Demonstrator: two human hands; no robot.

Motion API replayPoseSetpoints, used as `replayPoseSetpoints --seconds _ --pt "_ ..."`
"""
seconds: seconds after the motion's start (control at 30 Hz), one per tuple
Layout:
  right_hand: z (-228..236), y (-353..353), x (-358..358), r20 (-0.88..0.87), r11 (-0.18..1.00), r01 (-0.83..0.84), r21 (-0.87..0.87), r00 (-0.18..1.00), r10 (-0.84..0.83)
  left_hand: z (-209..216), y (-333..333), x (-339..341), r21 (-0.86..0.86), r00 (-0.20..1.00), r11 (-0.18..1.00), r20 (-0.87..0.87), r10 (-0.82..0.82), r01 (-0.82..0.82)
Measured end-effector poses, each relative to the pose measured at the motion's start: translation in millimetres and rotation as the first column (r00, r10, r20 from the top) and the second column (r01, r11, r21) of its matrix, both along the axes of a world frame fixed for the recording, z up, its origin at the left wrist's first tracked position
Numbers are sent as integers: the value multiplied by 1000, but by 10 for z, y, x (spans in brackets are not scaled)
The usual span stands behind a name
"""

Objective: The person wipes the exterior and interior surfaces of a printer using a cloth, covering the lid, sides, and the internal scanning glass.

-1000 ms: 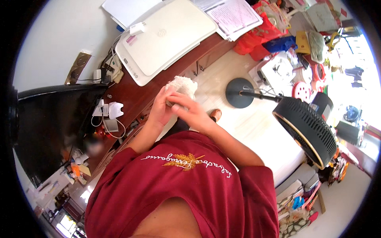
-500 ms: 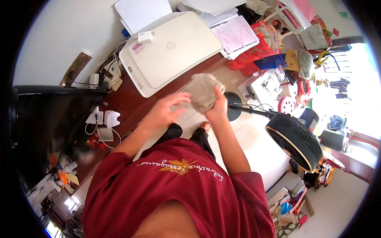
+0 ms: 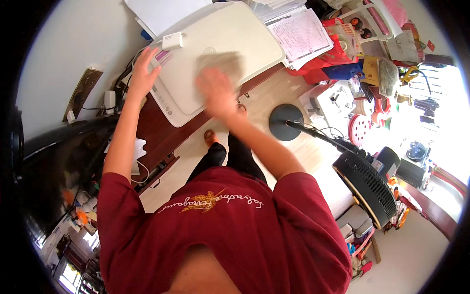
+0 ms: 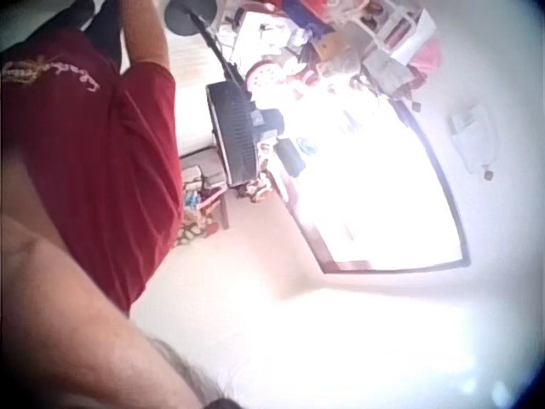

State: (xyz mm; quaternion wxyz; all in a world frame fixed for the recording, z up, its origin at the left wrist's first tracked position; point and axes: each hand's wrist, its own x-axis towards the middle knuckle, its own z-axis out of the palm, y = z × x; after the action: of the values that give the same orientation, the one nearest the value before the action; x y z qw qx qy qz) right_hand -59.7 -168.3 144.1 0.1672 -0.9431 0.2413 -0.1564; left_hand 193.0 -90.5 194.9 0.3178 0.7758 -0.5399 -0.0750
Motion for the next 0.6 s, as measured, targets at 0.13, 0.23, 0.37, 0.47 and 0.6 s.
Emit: replayPoseSetpoints --seconds 0.13,0.23,0.37,0.47,0.6 --pt "117 421 101 25 930 -363 53 932 363 -33 -395 127 77 976 997 214 -44 28" --pt "150 -5 -2 -42 905 -422 45 905 424 -43 -612 123 218 952 976 300 -66 -1" --pt "94 -1015 -251 -71 981 -192 -11 979 191 -157 -713 150 370 976 928 214 -42 -41" --pt "169 -1635 -394 -105 996 59 -67 992 -66 -79 -811 55 359 992 932 127 10 -55" --pt "142 -1308 -140 -82 989 135 -59 987 -139 -151 -868 93 325 982 937 173 77 -130"
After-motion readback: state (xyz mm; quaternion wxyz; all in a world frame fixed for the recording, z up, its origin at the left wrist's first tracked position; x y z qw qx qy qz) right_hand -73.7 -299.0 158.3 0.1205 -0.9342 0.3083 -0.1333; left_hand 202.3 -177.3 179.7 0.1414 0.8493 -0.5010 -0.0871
